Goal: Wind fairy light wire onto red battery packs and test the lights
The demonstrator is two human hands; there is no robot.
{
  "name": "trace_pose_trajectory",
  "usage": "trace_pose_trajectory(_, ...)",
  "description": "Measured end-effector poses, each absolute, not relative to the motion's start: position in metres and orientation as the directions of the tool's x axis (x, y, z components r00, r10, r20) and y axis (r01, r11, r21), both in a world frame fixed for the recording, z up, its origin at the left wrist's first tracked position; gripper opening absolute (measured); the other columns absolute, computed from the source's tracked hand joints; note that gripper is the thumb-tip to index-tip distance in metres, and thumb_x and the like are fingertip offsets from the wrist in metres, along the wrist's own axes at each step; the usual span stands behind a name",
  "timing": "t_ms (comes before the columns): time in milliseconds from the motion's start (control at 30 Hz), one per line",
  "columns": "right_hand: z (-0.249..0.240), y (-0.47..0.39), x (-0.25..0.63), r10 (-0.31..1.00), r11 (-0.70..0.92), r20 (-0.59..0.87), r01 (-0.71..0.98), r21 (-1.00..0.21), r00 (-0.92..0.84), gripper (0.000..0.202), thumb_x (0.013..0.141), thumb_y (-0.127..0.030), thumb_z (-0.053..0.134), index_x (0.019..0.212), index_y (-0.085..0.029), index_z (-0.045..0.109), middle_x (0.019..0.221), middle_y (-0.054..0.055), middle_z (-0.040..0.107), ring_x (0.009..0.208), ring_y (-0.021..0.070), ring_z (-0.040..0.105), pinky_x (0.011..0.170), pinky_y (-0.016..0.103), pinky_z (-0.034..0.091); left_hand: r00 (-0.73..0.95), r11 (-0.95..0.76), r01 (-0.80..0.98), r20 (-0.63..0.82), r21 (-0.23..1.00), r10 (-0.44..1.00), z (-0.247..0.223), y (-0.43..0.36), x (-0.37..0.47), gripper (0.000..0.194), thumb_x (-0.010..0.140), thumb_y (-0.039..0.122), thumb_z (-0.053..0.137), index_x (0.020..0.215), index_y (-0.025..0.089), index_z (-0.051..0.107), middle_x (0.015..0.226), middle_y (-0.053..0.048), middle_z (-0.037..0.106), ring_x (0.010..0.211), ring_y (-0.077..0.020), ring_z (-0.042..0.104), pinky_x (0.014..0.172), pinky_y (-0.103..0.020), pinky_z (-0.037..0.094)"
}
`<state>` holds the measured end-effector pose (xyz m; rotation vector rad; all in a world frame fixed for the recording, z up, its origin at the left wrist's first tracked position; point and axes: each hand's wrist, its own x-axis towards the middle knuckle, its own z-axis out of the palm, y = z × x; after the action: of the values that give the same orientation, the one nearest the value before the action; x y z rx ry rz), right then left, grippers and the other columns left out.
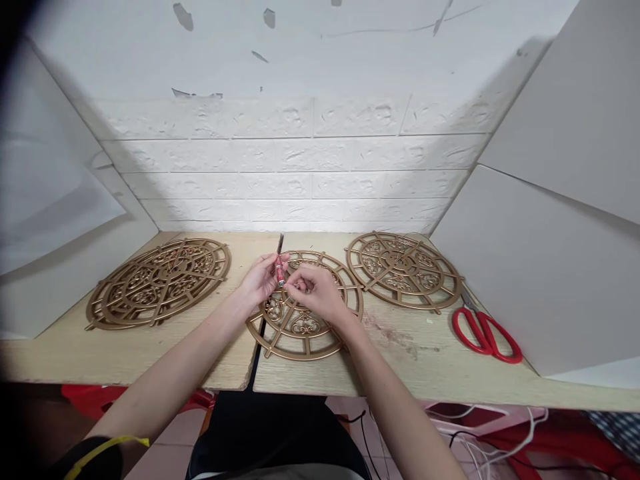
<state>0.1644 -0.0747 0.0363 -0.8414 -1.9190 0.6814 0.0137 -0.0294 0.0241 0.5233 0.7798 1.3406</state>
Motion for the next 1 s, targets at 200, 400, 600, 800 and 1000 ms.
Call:
trace_pose_trajectory(200, 0.033, -0.074, 0.164, 0.756, 0.651, 0.55, 0.311, -0.693, -0.355, 0.008, 0.076, -0.022, 0.059, 0.07, -0.017, 0.063, 0.059, -0.002, 0.044, 0.054, 0.0105, 0.037, 0.053, 0.024, 0.028, 0.009, 0.159, -0.656, -0.204, 0.737, 0.979, 0.027, -0.032, 0.016, 0.01, 0.082, 0.008, 0.055, 0.077, 0.015, 0.048, 0.071, -0.003, 0.066, 0.056, -0.0084, 0.061, 0.058, -0.021, 0.052)
trace_pose_trajectory(400, 0.032, -0.075, 0.165, 0.752, 0.658, 0.559, 0.348, -0.667, -0.35, 0.006, 0.076, -0.02, 0.058, 0.071, -0.017, 0.061, 0.057, -0.003, 0.047, 0.051, 0.0094, 0.036, 0.051, 0.023, 0.027, -0.017, 0.146, -0.639, -0.203, 0.755, 0.979, 0.025, -0.034, 0.017, 0.011, 0.082, 0.01, 0.057, 0.079, 0.016, 0.047, 0.068, -0.001, 0.063, 0.055, -0.0089, 0.061, 0.058, -0.022, 0.053)
trace_pose_trajectory(600, 0.03, -0.075, 0.166, 0.764, 0.645, 0.527, 0.447, -0.619, -0.373, 0.008, 0.078, -0.025, 0.058, 0.075, -0.017, 0.062, 0.051, -0.006, 0.037, 0.048, 0.0085, 0.032, 0.05, 0.022, 0.024, -0.034, 0.124, -0.651, -0.192, 0.749, 0.981, 0.021, -0.033, 0.018, 0.01, 0.083, 0.011, 0.056, 0.079, 0.015, 0.048, 0.068, -0.002, 0.062, 0.06, -0.0097, 0.062, 0.064, -0.024, 0.055)
trace_pose_trajectory(800, 0.027, -0.074, 0.166, 0.772, 0.635, 0.512, 0.456, -0.623, -0.376, 0.008, 0.076, -0.025, 0.06, 0.074, -0.017, 0.062, 0.05, -0.007, 0.03, 0.047, 0.0075, 0.029, 0.049, 0.021, 0.022, -0.046, 0.099, -0.669, -0.174, 0.736, 0.984, 0.021, -0.034, 0.02, 0.013, 0.086, 0.007, 0.048, 0.076, 0.015, 0.048, 0.061, 0.0, 0.058, 0.059, -0.0084, 0.061, 0.068, -0.024, 0.055)
trace_pose_trajectory(1000, 0.025, -0.069, 0.167, 0.804, 0.591, 0.467, 0.405, -0.698, -0.368, 0.015, 0.076, -0.032, 0.064, 0.075, -0.017, 0.065, 0.049, -0.007, 0.036, 0.047, 0.0078, 0.032, 0.048, 0.022, 0.025, -0.062, 0.1, -0.683, -0.193, 0.723, 0.979, 0.021, -0.033, 0.019, 0.014, 0.086, 0.006, 0.048, 0.075, 0.015, 0.049, 0.063, -0.001, 0.059, 0.061, -0.0095, 0.061, 0.072, -0.029, 0.056)
